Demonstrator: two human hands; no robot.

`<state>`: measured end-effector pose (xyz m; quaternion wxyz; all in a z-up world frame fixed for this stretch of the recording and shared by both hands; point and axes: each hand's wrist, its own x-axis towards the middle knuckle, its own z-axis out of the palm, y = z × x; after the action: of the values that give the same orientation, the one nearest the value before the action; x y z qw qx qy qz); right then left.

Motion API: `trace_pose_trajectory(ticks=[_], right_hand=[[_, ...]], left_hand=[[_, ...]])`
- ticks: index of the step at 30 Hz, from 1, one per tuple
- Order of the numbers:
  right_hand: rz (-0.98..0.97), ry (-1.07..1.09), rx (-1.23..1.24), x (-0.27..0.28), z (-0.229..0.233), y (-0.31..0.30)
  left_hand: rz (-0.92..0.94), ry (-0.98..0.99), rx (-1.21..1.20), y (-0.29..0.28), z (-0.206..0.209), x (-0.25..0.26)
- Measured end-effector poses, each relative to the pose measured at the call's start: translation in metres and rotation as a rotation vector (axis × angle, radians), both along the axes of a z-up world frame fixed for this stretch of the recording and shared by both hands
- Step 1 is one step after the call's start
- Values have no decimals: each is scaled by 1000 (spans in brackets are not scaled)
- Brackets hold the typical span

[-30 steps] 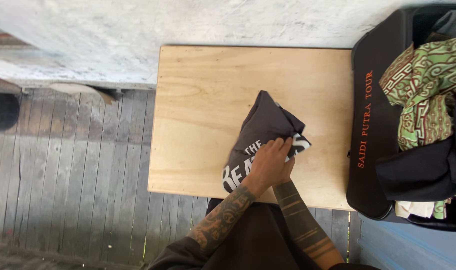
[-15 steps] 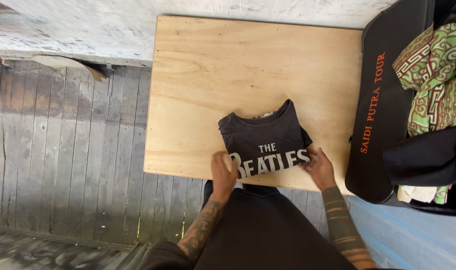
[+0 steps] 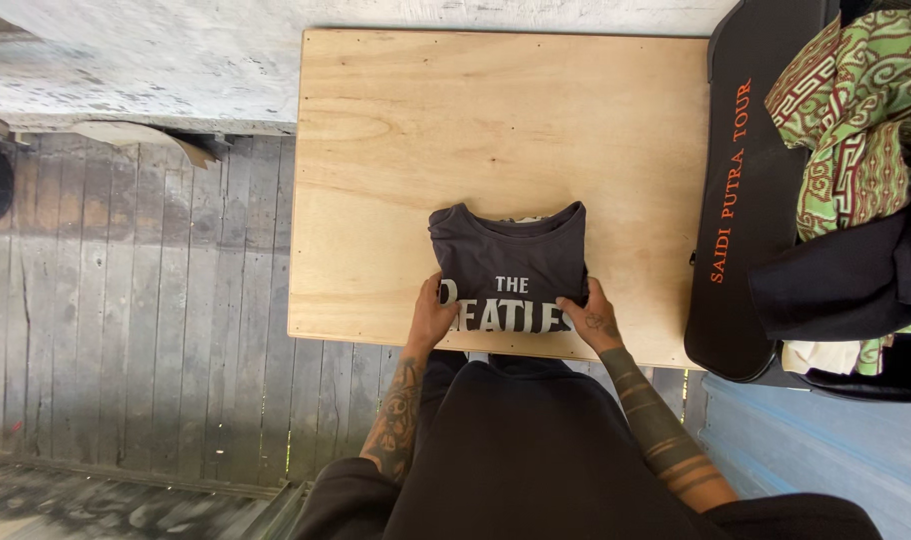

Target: The person takes a black t-shirt from a suitcase and lays it flat on a wooden table. They smooth out the fabric, fold the sleeves inward, and then fold the shirt in half and then in thirds to create a compact bundle. Finally, they flip the folded shirt over to display the graphic print.

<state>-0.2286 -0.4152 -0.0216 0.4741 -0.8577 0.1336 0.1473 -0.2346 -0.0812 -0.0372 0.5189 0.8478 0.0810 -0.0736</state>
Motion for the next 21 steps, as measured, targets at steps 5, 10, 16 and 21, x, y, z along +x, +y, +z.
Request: trace_pose_trajectory(ticks=[5, 10, 16, 21], right_hand=[[-104, -237, -152, 36, 18, -1], [-20, -101, -116, 87, 16, 7], [-243, -213, 324, 104, -19, -2], [-280, -347, -44, 89, 12, 7]], left_hand=[[244, 110, -285, 11, 15, 54], [198, -9, -104, -1, 1, 110], [169, -132, -215, -9, 0, 157], [151, 4, -213, -13, 22, 160]])
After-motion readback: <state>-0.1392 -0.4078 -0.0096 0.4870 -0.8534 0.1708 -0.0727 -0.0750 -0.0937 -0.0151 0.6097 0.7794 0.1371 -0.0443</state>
